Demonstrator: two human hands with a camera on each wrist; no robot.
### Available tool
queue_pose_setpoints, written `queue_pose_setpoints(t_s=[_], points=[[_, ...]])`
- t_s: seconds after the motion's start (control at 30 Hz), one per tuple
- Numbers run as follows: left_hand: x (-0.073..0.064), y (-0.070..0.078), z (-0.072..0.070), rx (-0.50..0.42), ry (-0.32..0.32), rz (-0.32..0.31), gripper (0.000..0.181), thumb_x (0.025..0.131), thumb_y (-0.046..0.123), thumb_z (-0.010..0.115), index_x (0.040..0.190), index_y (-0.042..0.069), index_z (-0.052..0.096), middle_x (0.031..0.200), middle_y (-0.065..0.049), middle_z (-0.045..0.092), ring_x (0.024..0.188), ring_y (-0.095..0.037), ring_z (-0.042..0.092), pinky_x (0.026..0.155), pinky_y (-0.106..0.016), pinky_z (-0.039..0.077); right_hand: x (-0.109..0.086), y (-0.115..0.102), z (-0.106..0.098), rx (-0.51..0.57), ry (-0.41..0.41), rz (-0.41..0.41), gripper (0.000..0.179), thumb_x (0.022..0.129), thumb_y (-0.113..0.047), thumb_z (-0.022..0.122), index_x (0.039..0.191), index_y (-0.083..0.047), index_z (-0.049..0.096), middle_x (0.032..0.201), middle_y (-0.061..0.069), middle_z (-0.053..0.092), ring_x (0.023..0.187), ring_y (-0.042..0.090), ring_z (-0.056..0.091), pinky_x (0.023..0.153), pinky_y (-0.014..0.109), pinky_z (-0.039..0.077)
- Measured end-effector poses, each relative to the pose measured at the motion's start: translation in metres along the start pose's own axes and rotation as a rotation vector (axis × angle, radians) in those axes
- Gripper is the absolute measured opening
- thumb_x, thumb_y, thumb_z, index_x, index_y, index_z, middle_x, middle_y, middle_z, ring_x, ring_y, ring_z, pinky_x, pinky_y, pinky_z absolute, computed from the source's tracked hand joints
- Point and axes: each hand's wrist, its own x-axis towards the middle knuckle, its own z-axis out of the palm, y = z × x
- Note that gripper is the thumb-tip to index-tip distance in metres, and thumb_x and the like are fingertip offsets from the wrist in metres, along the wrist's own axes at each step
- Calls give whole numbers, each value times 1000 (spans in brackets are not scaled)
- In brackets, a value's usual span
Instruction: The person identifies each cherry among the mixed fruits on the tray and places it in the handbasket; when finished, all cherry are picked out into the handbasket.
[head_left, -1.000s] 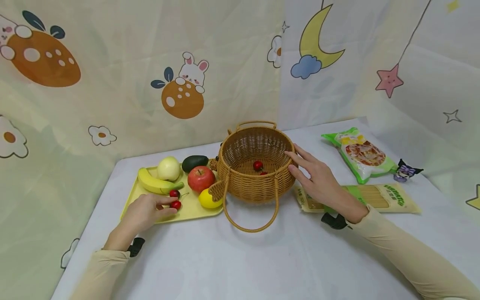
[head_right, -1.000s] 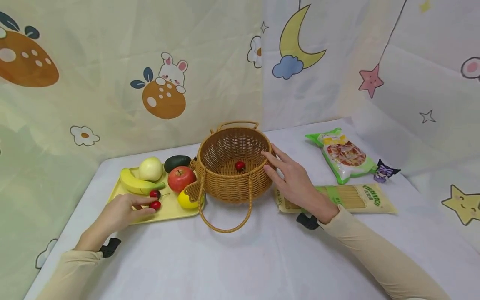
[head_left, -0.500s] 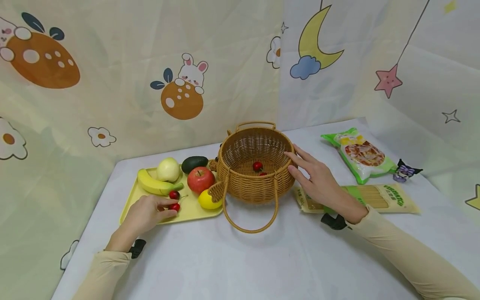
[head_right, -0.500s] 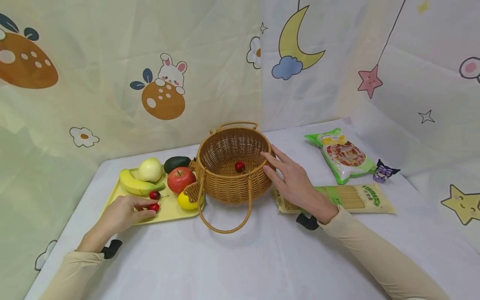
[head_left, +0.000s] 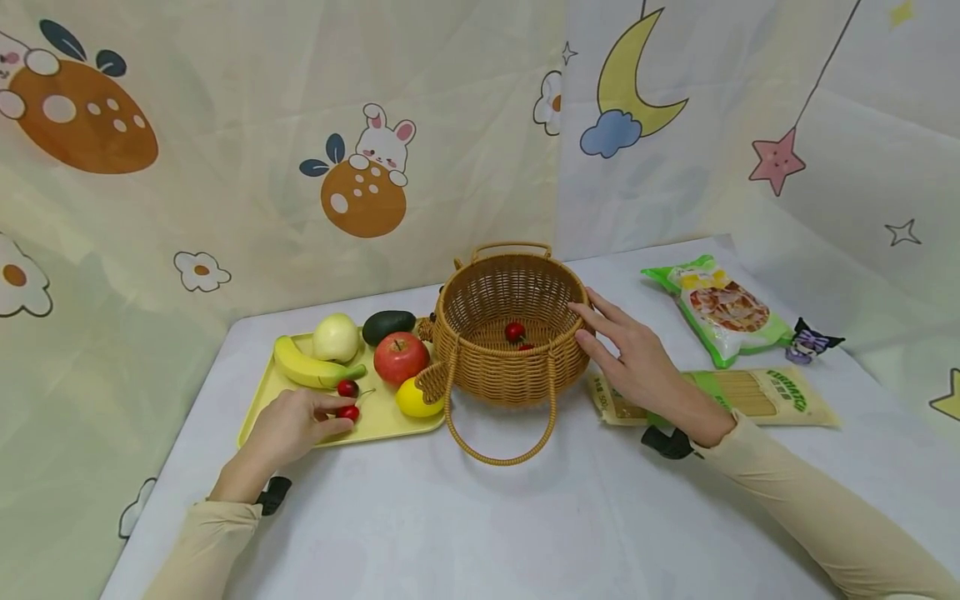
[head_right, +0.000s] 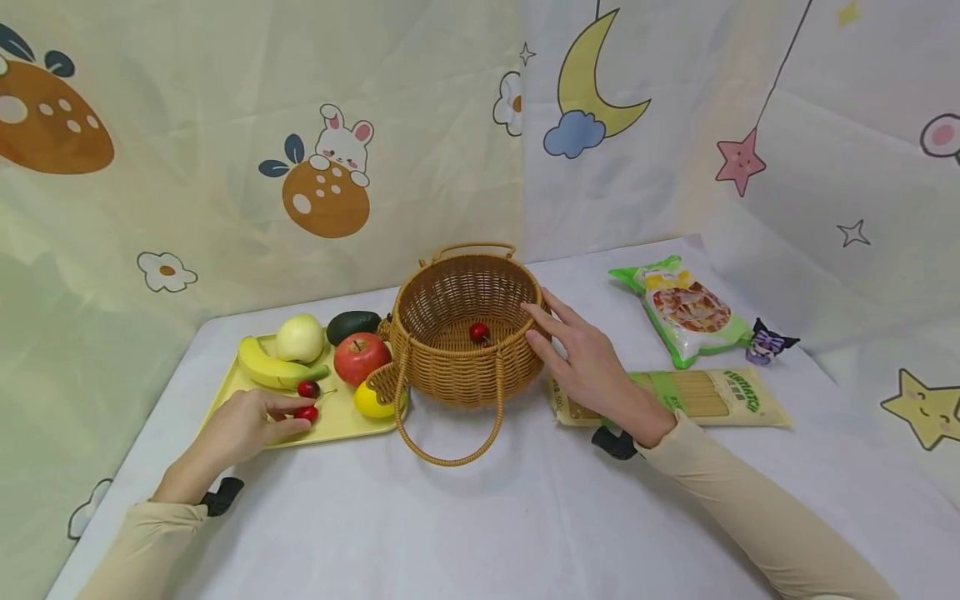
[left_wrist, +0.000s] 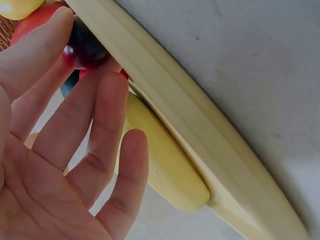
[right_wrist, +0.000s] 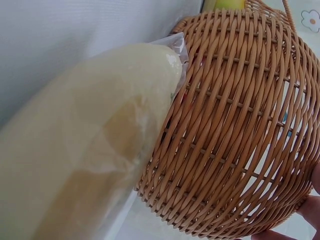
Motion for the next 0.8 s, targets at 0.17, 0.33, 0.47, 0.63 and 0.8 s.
queue_pose_setpoints(t_s=[0.17, 0.33, 0.47, 0.63, 0.8], points=[[0, -1, -1, 9, 2, 18, 39, 85, 33, 84, 121, 18, 78, 95, 1, 77, 69, -13, 53, 57, -26, 37, 0, 0, 0, -5, 6, -12, 47, 109, -29, 51, 154, -16, 50, 168, 15, 32, 145, 42, 44, 104, 62, 47], [0, -1, -6, 28, 4, 57, 38, 84, 31, 85, 119, 18, 79, 88, 5, 74, 69, -12, 52, 56, -25, 38, -1, 0, 0, -9, 8, -12, 47, 109, -29, 52, 153, -16, 50, 167, 16, 33, 145, 42, 44, 103, 61, 47], [-1, 2, -17, 45, 4, 100, 36, 84, 30, 85, 118, 19, 80, 82, 8, 71, 69, -11, 52, 57, -25, 39, -1, 1, 0, -10, 11, -11, 47, 109, -29, 52, 153, -15, 51, 167, 15, 32, 146, 42, 44, 103, 61, 47], [-5, 10, -44, 72, 1, 135, 37, 83, 30, 85, 119, 21, 79, 84, 11, 74, 72, -9, 54, 58, -26, 41, -1, 1, 0, -9, 8, -17, 47, 109, -29, 51, 153, -15, 50, 168, 14, 31, 144, 41, 46, 93, 55, 51], [-5, 24, -73, 98, 23, 164, 38, 84, 33, 85, 119, 21, 79, 79, 9, 74, 70, -8, 55, 56, -26, 39, -2, 0, 0, -1, 6, -16, 47, 109, -30, 51, 154, -18, 49, 168, 15, 32, 143, 41, 48, 93, 54, 52]])
